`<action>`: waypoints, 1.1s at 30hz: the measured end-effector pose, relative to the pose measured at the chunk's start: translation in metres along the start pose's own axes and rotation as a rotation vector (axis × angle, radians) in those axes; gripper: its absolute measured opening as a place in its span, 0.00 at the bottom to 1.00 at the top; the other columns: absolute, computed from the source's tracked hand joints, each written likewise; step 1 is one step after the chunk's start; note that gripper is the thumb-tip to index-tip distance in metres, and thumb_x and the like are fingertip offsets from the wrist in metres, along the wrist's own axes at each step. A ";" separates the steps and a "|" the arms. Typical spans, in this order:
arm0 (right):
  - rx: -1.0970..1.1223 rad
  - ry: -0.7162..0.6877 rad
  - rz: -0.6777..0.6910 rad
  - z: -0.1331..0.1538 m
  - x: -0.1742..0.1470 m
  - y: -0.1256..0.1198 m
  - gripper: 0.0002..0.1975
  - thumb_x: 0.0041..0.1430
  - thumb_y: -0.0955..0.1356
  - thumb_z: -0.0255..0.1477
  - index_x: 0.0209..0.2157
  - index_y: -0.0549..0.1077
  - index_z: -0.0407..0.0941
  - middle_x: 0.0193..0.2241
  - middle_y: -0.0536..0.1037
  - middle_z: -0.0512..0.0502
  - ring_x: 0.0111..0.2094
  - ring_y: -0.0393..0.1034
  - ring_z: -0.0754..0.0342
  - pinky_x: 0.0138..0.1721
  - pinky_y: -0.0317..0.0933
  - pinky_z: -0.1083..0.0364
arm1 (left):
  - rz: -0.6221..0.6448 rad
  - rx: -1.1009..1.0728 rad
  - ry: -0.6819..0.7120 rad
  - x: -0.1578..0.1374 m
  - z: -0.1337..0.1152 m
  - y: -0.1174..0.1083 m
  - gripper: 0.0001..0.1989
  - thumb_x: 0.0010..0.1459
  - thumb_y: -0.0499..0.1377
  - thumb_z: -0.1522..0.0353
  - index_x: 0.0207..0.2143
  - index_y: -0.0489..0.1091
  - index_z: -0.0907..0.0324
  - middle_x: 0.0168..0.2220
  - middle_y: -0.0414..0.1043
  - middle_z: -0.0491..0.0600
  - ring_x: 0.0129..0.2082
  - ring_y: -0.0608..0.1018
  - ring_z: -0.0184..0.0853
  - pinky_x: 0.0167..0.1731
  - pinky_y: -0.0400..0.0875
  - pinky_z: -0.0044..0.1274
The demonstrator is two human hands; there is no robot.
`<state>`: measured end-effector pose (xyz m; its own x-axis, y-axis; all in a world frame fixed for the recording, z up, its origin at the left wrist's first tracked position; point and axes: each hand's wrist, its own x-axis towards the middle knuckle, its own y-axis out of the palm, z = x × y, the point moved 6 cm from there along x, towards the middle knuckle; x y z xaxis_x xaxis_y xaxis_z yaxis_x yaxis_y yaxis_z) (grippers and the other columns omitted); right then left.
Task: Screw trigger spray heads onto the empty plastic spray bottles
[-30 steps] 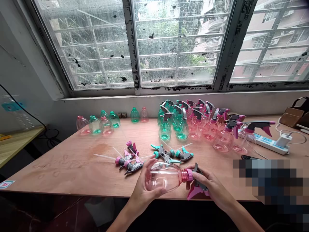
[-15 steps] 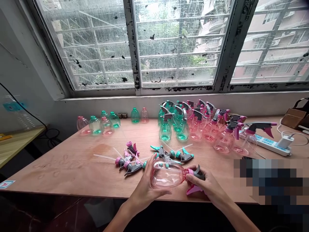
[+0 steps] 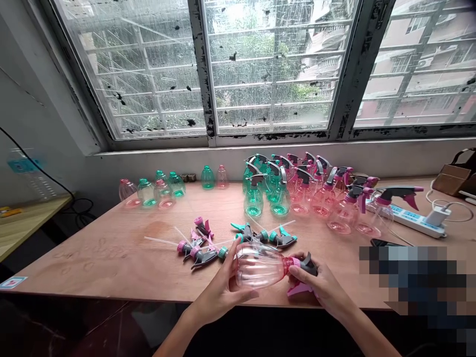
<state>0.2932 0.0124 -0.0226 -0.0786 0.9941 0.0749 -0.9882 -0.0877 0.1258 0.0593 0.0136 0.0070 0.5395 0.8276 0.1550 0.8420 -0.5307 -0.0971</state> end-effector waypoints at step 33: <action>0.014 -0.010 0.040 -0.001 0.003 0.000 0.18 0.58 0.75 0.40 0.40 0.74 0.42 0.25 0.78 0.51 0.26 0.72 0.53 0.31 0.65 0.53 | 0.009 0.054 -0.015 0.003 0.004 -0.003 0.52 0.61 0.66 0.63 0.71 0.30 0.36 0.75 0.39 0.48 0.68 0.62 0.46 0.65 0.59 0.37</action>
<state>0.2927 0.0156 -0.0234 -0.1166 0.9891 0.0895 -0.9823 -0.1281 0.1365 0.0583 0.0189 0.0036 0.5468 0.8256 0.1390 0.8357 -0.5281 -0.1510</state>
